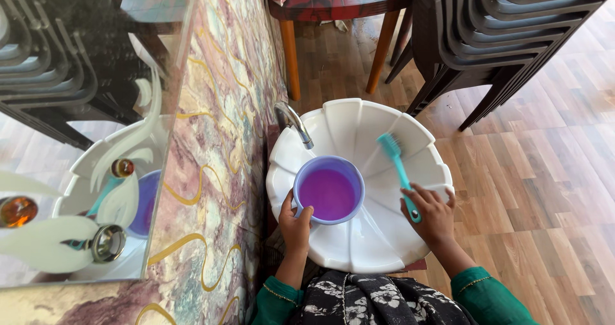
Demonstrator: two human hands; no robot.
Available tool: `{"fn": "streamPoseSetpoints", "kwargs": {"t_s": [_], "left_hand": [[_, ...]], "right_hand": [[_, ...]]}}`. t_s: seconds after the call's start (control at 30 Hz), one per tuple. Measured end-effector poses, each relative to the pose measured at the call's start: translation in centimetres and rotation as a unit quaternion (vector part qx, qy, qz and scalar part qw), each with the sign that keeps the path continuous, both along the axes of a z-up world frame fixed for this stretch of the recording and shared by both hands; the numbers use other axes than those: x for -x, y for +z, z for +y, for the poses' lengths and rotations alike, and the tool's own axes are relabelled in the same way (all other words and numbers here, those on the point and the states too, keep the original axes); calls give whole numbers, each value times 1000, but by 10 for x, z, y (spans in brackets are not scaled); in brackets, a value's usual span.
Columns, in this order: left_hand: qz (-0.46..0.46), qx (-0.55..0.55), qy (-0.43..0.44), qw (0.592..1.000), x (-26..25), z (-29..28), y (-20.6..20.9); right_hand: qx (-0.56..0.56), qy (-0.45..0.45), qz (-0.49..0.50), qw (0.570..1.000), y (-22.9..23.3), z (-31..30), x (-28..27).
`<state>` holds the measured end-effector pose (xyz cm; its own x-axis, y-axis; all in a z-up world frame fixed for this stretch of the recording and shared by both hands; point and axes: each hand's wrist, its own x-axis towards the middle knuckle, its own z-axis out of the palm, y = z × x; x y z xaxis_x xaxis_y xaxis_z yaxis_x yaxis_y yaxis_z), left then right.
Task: The person washes a white flower-shaped basin using a teal brush and a purple cup filled with water. They scrub the basin's interior and exterior surfaces repeatedly, occasionally rinsing the brush in the cup.
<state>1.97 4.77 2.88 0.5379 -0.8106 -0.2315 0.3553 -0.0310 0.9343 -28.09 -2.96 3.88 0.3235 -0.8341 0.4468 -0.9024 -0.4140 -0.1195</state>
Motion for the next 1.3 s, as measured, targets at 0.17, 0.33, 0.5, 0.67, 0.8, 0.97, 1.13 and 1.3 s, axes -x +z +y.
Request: {"fn": "streamPoseSetpoints", "kwargs": {"t_s": [0.17, 0.33, 0.5, 0.67, 0.8, 0.97, 1.13, 1.3], "left_hand": [[-24, -6, -4, 1000, -1, 1, 2], [-12, -1, -7, 1000, -2, 1, 1], [-9, -12, -8, 1000, 0, 1, 3], [-22, -20, 2, 1000, 0, 0, 6], [-7, -20, 0, 1000, -1, 2, 7], [-4, -16, 0, 1000, 1, 1, 9], [10, -7, 2, 1000, 0, 1, 8], [8, 2, -2, 1000, 1, 2, 5]], "right_hand": [[-72, 109, -64, 989, -11, -5, 14], [-33, 85, -37, 995, -5, -2, 13], [-30, 79, -54, 995, -1, 0, 4], [-79, 120, -66, 987, -11, 7, 15], [-5, -47, -32, 998, -17, 16, 13], [-118, 135, -52, 982, -18, 13, 17], [-156, 122, -55, 979, -15, 31, 15], [-39, -21, 13, 999, -3, 20, 22]]}}
